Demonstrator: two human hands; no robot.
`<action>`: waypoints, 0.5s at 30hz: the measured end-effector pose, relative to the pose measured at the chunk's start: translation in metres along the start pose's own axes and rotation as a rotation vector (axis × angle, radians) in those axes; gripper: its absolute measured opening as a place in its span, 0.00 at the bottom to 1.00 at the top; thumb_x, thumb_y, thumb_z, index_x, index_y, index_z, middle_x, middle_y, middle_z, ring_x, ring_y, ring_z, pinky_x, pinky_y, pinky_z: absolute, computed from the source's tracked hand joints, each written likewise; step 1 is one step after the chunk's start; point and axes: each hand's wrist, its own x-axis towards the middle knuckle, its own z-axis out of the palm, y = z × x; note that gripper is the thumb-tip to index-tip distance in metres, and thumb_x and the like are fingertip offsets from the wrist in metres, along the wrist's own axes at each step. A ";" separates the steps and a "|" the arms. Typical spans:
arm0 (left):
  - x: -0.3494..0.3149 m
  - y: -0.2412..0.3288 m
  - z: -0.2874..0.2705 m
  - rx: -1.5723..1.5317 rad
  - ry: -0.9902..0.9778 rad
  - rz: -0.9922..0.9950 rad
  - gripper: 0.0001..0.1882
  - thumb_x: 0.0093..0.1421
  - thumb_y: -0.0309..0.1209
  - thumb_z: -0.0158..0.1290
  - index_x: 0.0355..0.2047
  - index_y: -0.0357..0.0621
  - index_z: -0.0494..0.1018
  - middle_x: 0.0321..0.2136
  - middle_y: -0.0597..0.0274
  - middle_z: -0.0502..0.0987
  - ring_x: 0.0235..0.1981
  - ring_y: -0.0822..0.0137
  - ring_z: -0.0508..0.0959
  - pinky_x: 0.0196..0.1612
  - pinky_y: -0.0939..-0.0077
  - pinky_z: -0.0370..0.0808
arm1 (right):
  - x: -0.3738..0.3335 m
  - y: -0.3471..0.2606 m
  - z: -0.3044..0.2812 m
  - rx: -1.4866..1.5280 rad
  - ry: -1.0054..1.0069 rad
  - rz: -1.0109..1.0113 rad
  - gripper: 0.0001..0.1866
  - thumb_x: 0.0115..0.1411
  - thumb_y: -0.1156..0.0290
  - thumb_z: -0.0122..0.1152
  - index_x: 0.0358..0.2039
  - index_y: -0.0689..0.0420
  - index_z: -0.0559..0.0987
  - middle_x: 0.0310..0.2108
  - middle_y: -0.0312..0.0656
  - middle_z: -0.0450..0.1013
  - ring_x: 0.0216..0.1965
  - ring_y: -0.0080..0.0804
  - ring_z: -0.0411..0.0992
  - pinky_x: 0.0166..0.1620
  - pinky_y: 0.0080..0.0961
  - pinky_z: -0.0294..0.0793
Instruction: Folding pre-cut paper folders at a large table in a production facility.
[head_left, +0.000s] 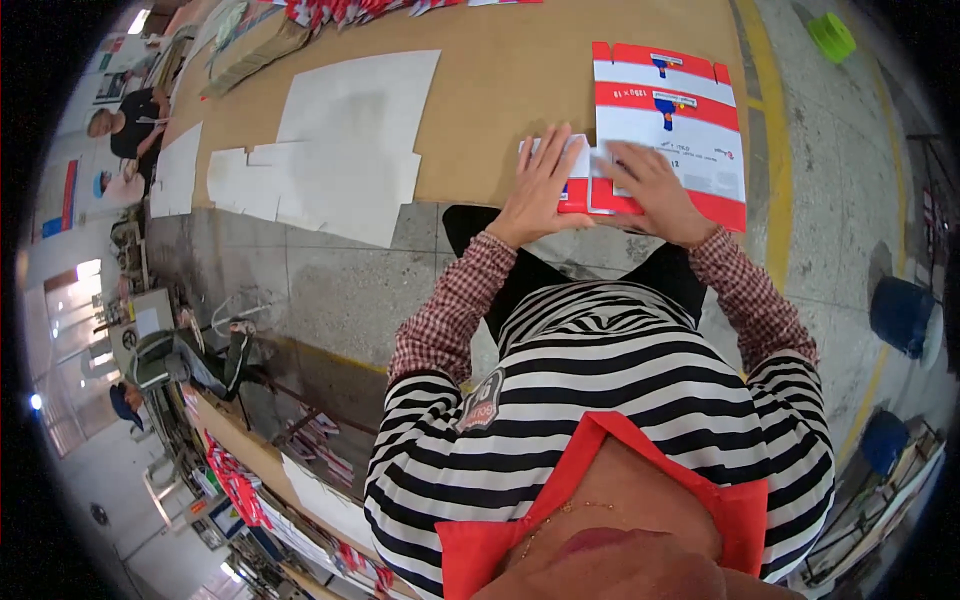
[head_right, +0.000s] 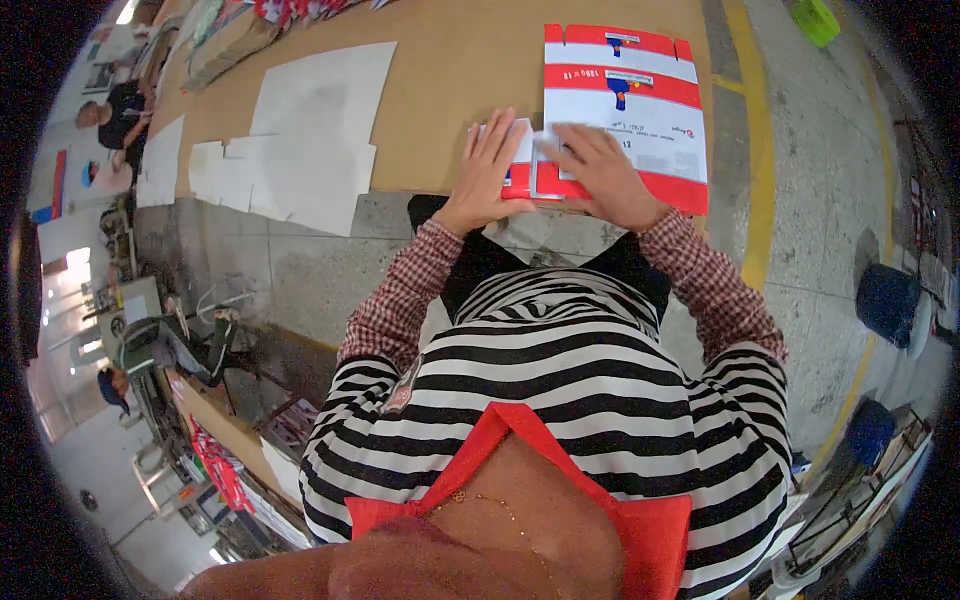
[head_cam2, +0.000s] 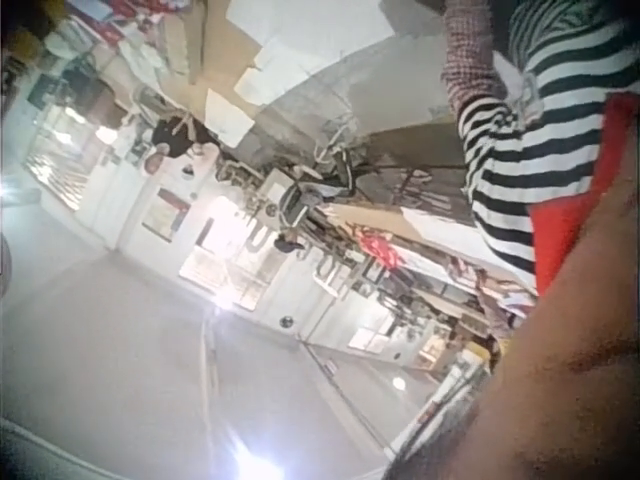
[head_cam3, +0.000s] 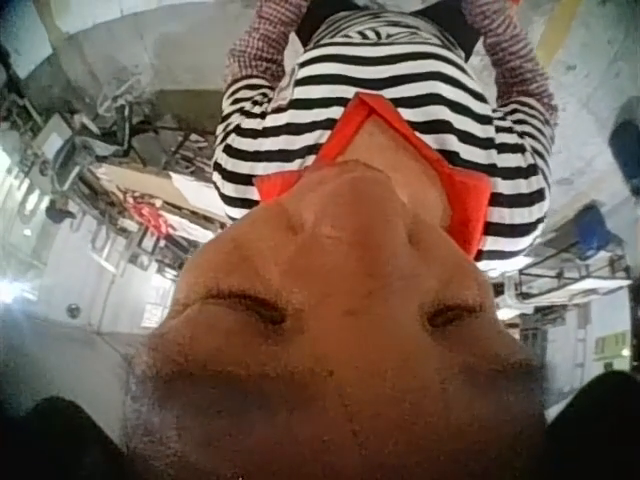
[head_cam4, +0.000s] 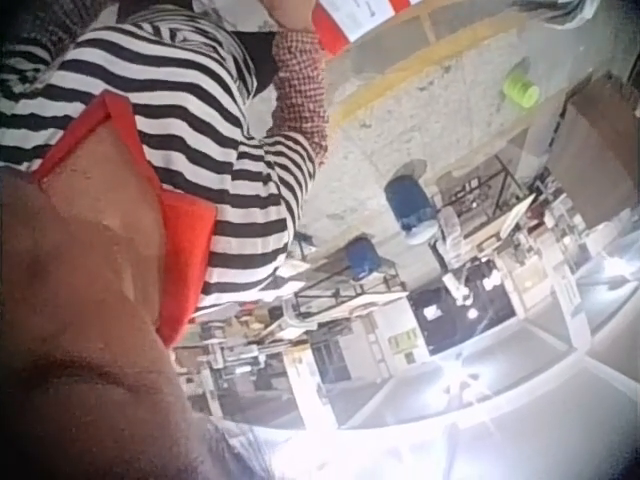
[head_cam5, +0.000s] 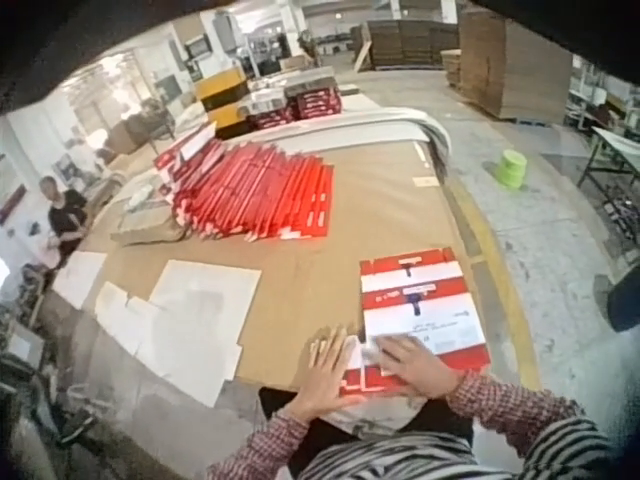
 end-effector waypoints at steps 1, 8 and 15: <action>-0.001 -0.003 0.003 -0.039 0.009 -0.011 0.56 0.46 0.68 0.48 0.64 0.38 0.49 0.64 0.44 0.49 0.65 0.45 0.48 0.64 0.45 0.40 | -0.005 0.002 0.001 -0.011 0.081 0.089 0.43 0.38 0.64 0.72 0.58 0.53 0.65 0.61 0.46 0.56 0.61 0.46 0.54 0.60 0.44 0.56; 0.014 -0.014 0.022 0.091 -0.091 -0.053 0.54 0.49 0.71 0.40 0.63 0.38 0.51 0.64 0.43 0.49 0.65 0.46 0.49 0.63 0.44 0.42 | -0.012 0.017 0.010 0.003 0.123 0.175 0.43 0.41 0.63 0.71 0.59 0.53 0.64 0.63 0.46 0.54 0.63 0.46 0.51 0.63 0.43 0.54; 0.032 -0.008 0.031 0.307 -0.114 -0.159 0.46 0.53 0.63 0.47 0.62 0.41 0.55 0.64 0.40 0.48 0.65 0.39 0.47 0.61 0.36 0.43 | -0.039 0.025 0.001 0.056 0.073 0.143 0.31 0.50 0.65 0.65 0.56 0.54 0.70 0.61 0.46 0.59 0.62 0.45 0.55 0.62 0.39 0.56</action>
